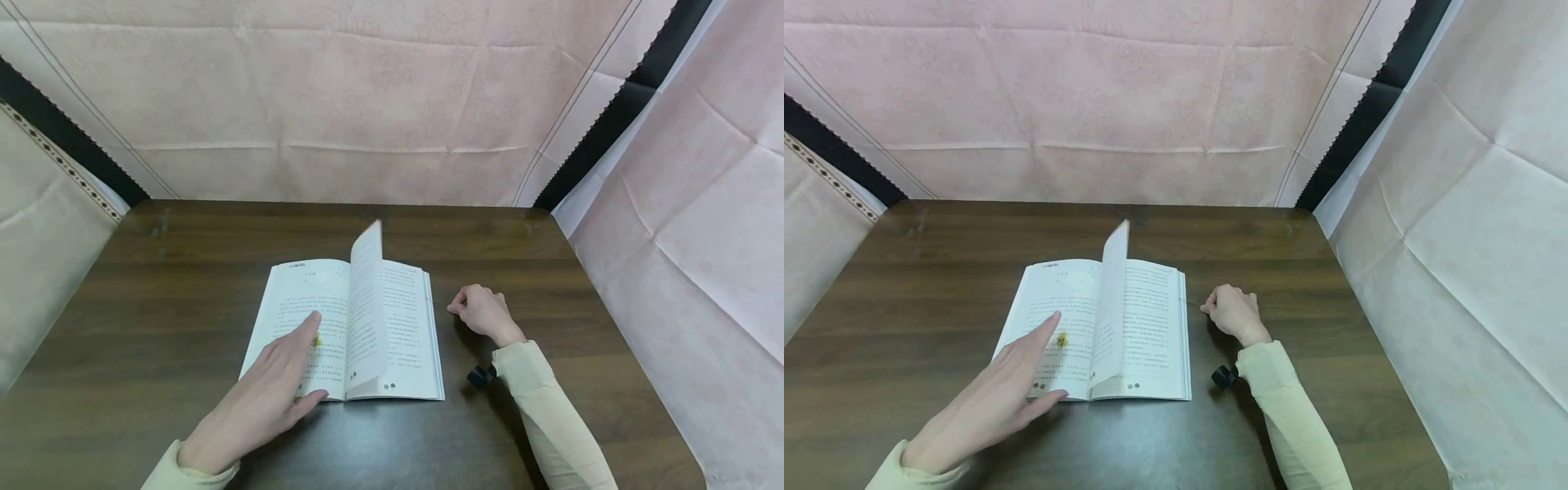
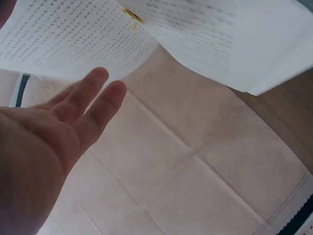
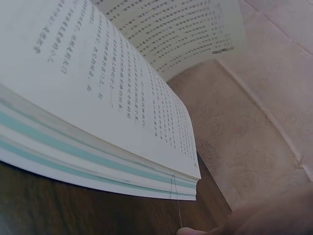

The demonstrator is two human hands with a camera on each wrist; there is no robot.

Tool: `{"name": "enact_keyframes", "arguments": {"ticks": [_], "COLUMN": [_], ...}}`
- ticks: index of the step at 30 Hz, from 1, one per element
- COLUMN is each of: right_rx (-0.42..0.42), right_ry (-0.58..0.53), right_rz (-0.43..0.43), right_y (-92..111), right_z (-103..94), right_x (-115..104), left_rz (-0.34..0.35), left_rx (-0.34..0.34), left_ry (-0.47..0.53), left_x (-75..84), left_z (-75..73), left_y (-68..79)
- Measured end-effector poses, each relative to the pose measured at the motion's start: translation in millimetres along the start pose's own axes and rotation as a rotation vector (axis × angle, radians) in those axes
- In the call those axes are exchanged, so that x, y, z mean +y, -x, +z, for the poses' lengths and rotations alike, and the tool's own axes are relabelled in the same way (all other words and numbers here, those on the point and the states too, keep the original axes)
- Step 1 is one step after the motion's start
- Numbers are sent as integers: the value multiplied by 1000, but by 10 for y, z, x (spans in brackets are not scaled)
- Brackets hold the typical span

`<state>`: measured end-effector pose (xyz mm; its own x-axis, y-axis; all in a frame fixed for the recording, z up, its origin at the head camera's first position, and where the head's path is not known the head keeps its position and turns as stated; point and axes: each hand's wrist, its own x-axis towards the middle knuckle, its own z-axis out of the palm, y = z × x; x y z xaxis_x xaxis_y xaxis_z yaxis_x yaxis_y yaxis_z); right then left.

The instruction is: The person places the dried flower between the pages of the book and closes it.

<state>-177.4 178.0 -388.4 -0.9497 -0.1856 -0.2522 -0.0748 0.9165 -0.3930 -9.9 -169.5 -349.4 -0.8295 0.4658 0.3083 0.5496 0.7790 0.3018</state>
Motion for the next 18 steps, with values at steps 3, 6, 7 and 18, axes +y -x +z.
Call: {"name": "enact_keyframes", "arguments": {"ticks": [3,6,7,18], "right_rx": [15,32,34,26], "right_ry": [-21,-48,-57,-78], "right_rz": [28,44,45,31], "right_y": [4,8,9,42], "right_z": [-13,-15,-15,-12], "right_x": [21,38,41,69], "left_rz": [-2,26,38,48], "left_rx": [48,64,66,32], "left_ry": [10,-21,-30,-188], "left_x": [1,35,49,76], "left_z": [6,64,94,260], "left_y": [10,-26,-46,-166]}}
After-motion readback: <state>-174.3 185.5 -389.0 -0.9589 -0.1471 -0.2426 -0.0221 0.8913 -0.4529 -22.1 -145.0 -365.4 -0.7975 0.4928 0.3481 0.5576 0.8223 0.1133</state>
